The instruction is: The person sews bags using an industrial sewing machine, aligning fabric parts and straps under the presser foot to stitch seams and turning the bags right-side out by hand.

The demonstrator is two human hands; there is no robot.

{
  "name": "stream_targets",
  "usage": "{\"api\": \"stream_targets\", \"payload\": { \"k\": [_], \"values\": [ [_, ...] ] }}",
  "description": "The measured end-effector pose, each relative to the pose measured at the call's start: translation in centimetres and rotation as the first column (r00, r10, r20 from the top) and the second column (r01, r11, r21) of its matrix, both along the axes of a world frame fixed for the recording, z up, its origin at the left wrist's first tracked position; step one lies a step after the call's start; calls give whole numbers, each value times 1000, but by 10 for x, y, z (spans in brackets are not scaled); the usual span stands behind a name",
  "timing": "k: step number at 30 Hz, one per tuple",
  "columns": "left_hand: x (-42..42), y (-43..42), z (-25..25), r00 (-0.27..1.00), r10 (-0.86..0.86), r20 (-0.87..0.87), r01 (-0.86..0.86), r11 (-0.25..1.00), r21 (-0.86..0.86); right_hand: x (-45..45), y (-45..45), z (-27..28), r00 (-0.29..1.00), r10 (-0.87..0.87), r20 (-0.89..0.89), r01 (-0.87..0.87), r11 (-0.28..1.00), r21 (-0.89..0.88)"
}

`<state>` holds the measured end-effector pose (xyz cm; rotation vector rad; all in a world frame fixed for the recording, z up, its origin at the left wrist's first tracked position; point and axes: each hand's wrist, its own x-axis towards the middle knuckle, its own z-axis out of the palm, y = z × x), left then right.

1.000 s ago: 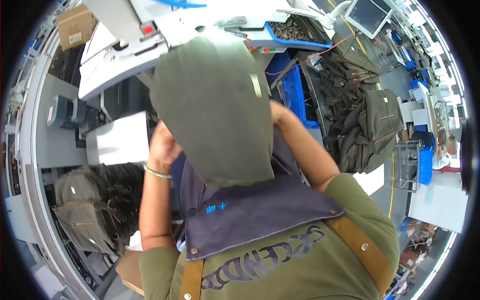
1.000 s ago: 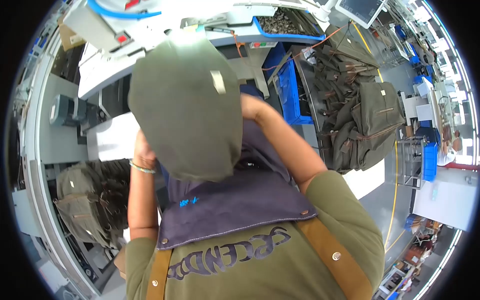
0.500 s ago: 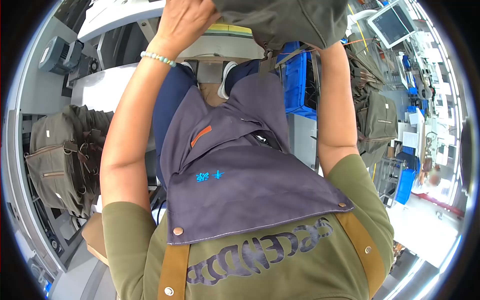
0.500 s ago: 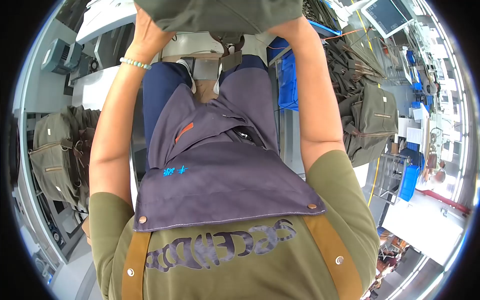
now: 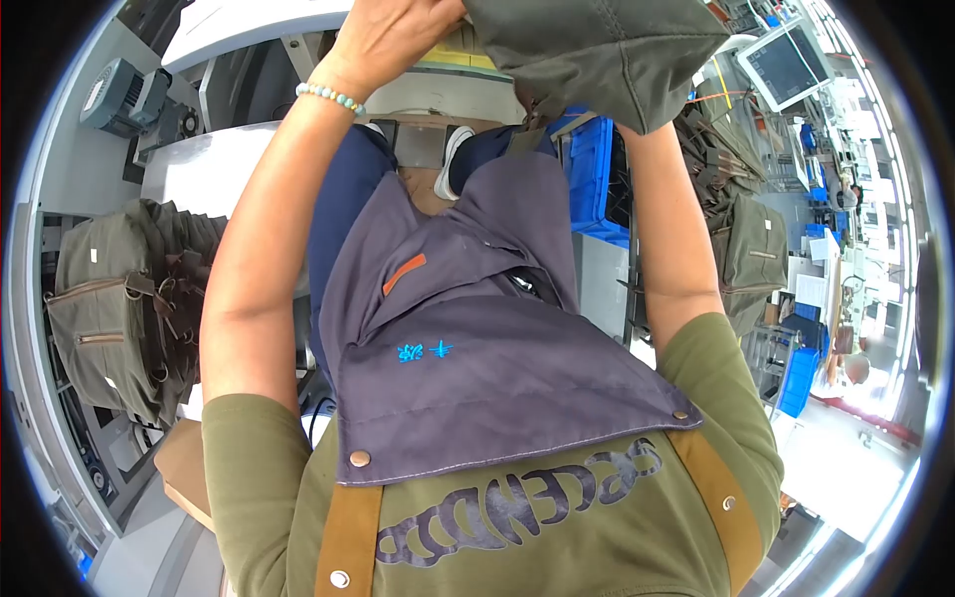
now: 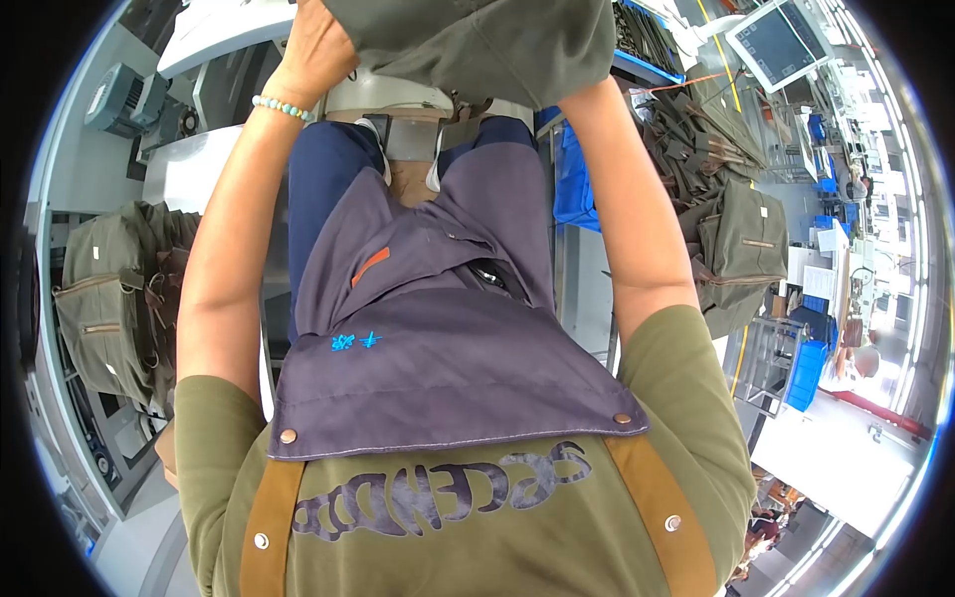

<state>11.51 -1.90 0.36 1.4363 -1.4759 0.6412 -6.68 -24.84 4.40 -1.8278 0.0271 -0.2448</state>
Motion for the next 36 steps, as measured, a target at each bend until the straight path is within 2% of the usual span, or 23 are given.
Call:
{"api": "stream_targets", "payload": {
  "k": [2, 3, 4, 5, 6, 7, 8, 10, 11, 13, 15, 18, 20, 22, 24, 26, 29, 31, 32, 33, 34, 35, 36],
  "values": [
    [-2, 25, -6, 829, 341, 443, -455, 872, 181, -6, -5, -9, 997, 43, -65, -56, 972, -227],
    [-21, 31, 11, 787, 328, 523, -358, 933, -47, -12, -6, -13, 990, 93, -105, -125, 921, -369],
    [-21, 40, -8, 875, 257, 409, -254, 965, -62, -19, -7, -19, 974, 169, -148, -221, 838, -499],
    [-24, 55, -21, 892, 270, 363, -316, 946, 72, -29, -6, -26, 943, 252, -218, -333, 716, -613],
    [-20, 65, -42, 931, 225, 288, -238, 971, 10, -38, -4, -27, 887, 229, -400, -451, 614, -648],
    [-20, 85, -52, 962, 200, 187, -235, 954, 188, -40, -1, -20, 821, 175, -543, -541, 542, -643],
    [-17, 99, -71, 965, 221, 145, -239, 962, 129, -35, 4, -1, 666, 30, -745, -633, 550, -544],
    [-22, 105, -76, 924, 383, -25, -381, 923, 53, -36, -23, -22, 856, -175, -486, -352, 492, -796],
    [-17, 104, -70, 893, 447, -53, -446, 894, 36, -30, -35, -25, 914, -197, -355, -194, 557, -807],
    [-7, 98, -55, 849, 508, -142, -509, 860, 31, -7, -27, -1, 968, -197, -156, 39, 731, -681],
    [0, 84, -34, 841, 466, -275, -484, 875, 3, 21, -11, 7, 961, -181, 211, 272, 770, -577],
    [-3, 58, -7, 883, 357, -304, -384, 923, -34, 66, 5, 9, 925, -160, 345, 343, 741, -578],
    [-16, 46, 8, 861, 276, -427, -272, 960, 73, 84, 20, 13, 933, -207, 293, 343, 753, -562],
    [-23, 28, 12, 846, 314, -431, -317, 946, 66, 96, 26, 11, 939, -250, 237, 341, 766, -545],
    [-20, 22, 3, 752, 357, -555, -269, 934, 237, 101, 28, 6, 935, -250, 251, 349, 771, -533],
    [-8, 23, -9, 579, 342, -740, -75, 926, 370, 102, 28, -2, 929, -277, 246, 362, 820, -443],
    [15, 22, -20, 581, 248, -775, -37, 960, 279, 97, 19, -23, 911, -277, 306, 370, 877, -307],
    [23, 22, -20, 660, 322, -679, -70, 926, 371, 84, 22, -27, 900, -246, 360, 298, 950, -94],
    [27, 22, -19, 726, 390, -567, -118, 882, 456, 79, 20, -27, 898, -248, 363, 301, 949, -95],
    [34, 17, -34, 823, 324, -467, -166, 923, 347, 74, 17, -27, 875, -143, 462, 287, 923, -256],
    [36, 14, -38, 822, 325, -468, -167, 923, 347, 69, 17, -25, 845, -21, 535, 281, 868, -410],
    [38, 11, -41, 857, 398, -327, -274, 889, 366, 64, 18, -24, 838, 17, 545, 321, 793, -517],
    [37, 10, -37, 867, 465, -177, -380, 849, 368, 62, 20, -18, 838, 17, 545, 320, 794, -517]
  ]
}}
